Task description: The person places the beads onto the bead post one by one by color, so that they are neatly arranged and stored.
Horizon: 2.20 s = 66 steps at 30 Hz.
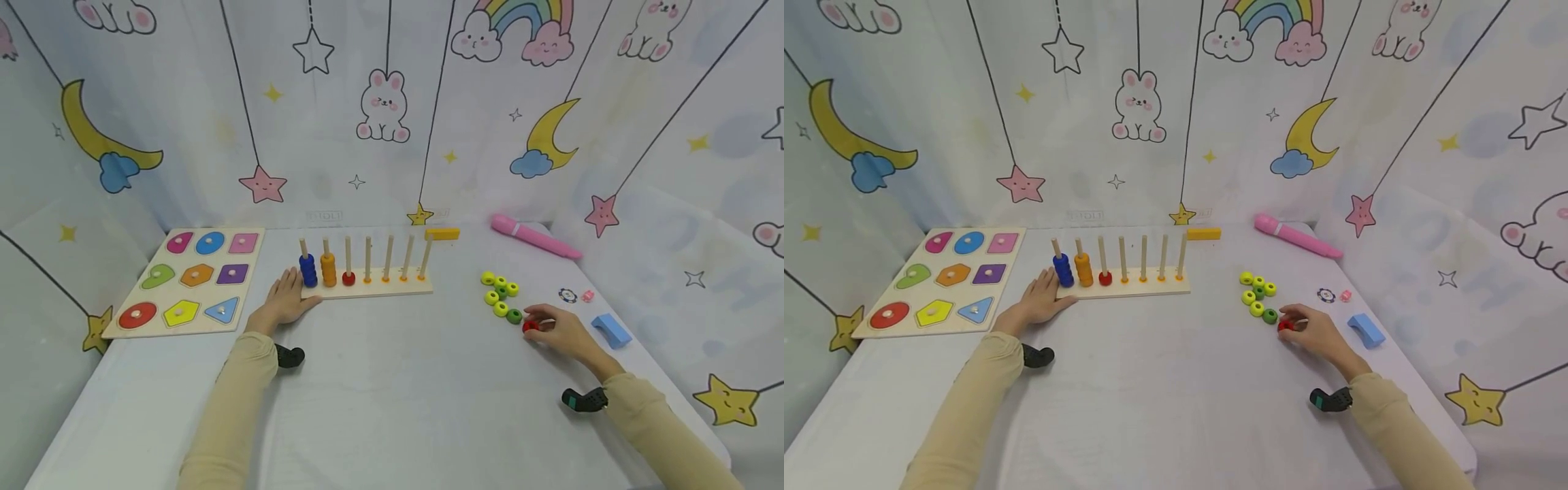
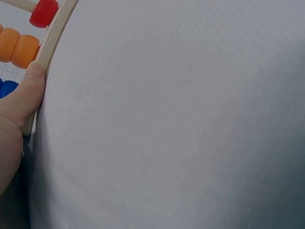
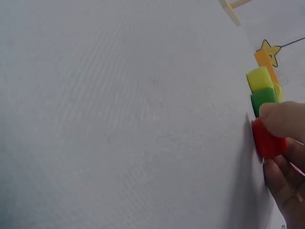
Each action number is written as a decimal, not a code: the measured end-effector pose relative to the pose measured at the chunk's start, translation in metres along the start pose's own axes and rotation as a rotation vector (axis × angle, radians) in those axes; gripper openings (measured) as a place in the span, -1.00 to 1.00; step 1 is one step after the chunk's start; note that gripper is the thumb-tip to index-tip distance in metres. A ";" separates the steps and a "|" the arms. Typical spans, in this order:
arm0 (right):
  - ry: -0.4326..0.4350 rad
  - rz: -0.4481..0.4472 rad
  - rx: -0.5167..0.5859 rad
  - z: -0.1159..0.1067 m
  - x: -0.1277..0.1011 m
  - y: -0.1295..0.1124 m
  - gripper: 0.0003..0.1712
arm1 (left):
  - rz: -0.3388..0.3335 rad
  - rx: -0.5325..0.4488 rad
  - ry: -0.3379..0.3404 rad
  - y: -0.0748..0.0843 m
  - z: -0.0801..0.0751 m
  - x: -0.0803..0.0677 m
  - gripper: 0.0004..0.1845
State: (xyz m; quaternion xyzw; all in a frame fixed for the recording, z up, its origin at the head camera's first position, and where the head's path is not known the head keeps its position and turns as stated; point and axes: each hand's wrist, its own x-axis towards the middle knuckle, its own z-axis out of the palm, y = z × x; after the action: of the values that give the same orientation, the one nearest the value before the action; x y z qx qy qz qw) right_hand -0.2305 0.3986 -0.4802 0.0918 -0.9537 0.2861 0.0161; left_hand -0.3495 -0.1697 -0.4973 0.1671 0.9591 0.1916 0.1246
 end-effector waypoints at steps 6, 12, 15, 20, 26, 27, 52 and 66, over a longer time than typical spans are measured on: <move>0.028 -0.016 -0.034 -0.010 0.010 -0.005 -0.48 | 0.006 -0.028 0.012 0.001 -0.001 -0.002 -0.04; 0.137 -0.079 0.044 -0.024 0.039 -0.027 -0.50 | 0.017 -0.039 0.033 -0.002 -0.001 -0.001 0.00; 0.177 -0.129 0.103 -0.028 0.058 -0.041 -0.51 | 0.017 -0.043 0.032 -0.002 0.000 -0.001 -0.01; 0.226 -0.170 0.183 -0.032 0.091 -0.084 -0.52 | -0.005 -0.031 0.019 -0.001 0.000 -0.001 -0.07; 0.241 -0.181 0.187 -0.023 0.138 -0.120 -0.55 | -0.009 -0.013 0.020 0.004 -0.001 -0.004 -0.10; 0.244 -0.186 0.187 -0.019 0.147 -0.123 -0.56 | -0.009 -0.011 0.020 0.004 0.000 -0.004 -0.10; -0.015 -0.459 0.190 0.077 0.216 -0.287 -0.61 | -0.016 -0.006 0.030 0.004 0.001 0.000 -0.09; -0.043 -0.475 0.136 0.094 0.216 -0.300 -0.56 | -0.027 -0.024 0.020 -0.007 0.009 0.008 -0.05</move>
State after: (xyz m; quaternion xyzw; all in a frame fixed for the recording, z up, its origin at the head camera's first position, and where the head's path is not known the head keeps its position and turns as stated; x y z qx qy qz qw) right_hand -0.3855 0.0656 -0.3785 0.3205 -0.8839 0.3358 0.0565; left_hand -0.3555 -0.1700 -0.5099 0.1509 0.9600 0.2031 0.1197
